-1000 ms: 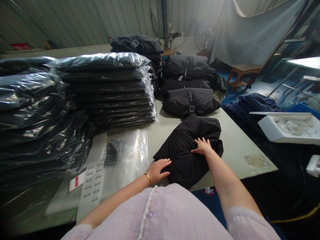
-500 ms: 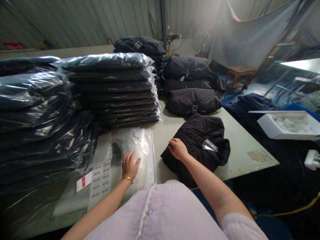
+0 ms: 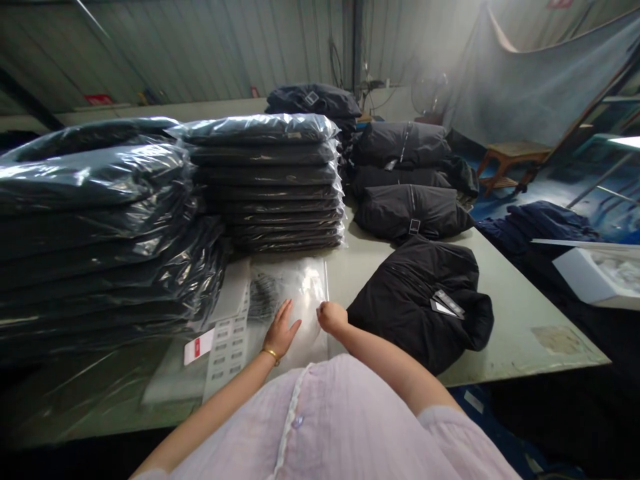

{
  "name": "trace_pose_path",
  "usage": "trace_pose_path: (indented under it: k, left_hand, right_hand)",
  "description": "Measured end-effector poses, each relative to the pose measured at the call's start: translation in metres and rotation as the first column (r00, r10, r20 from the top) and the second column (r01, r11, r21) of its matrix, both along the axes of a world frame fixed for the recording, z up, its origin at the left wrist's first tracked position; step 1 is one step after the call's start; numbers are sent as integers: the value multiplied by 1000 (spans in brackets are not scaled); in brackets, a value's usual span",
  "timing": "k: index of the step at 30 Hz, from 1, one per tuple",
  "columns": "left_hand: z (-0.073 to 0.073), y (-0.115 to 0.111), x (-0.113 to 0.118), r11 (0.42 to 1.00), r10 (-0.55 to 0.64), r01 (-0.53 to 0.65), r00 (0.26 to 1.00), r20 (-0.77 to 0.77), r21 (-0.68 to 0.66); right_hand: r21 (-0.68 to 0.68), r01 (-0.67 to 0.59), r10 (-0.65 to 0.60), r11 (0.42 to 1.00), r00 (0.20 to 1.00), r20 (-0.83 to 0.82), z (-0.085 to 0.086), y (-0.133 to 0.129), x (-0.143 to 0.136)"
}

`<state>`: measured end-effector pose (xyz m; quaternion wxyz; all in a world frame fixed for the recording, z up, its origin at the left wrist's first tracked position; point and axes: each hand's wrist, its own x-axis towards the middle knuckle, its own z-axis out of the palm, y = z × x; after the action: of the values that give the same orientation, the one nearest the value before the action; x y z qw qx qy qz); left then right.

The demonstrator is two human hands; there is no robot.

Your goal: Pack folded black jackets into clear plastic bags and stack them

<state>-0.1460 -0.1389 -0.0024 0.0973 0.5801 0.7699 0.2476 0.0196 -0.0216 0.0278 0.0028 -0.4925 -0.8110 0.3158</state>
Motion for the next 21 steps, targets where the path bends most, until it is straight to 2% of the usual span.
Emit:
trace_pose_path:
  k: [3, 6, 10, 12, 16, 21]
  left_hand:
    - [-4, 2, -17, 991, 136, -136, 990, -34, 18]
    - [-12, 7, -37, 967, 253, -254, 967, -36, -23]
    - [-28, 15, -61, 892, 449, -449, 893, -6, -54]
    - [-36, 17, -72, 859, 509, -507, 860, 18, -76]
    - [-46, 12, -92, 844, 532, -528, 846, 23, -93]
    - [-49, -1, -101, 883, 464, -465, 885, -26, -64]
  right_hand:
    - [-30, 93, -95, 995, 990, -102, 0, 14, 6]
    - [-67, 180, -189, 981, 966, -177, -3, 30, 15]
    - [-103, 237, -256, 966, 934, -249, -9, 41, 21]
    - [-120, 261, -285, 958, 919, -272, -12, 42, 21]
    - [-129, 323, -347, 938, 892, -291, -16, 42, 19]
    - [-126, 384, -404, 915, 874, -270, -14, 45, 16]
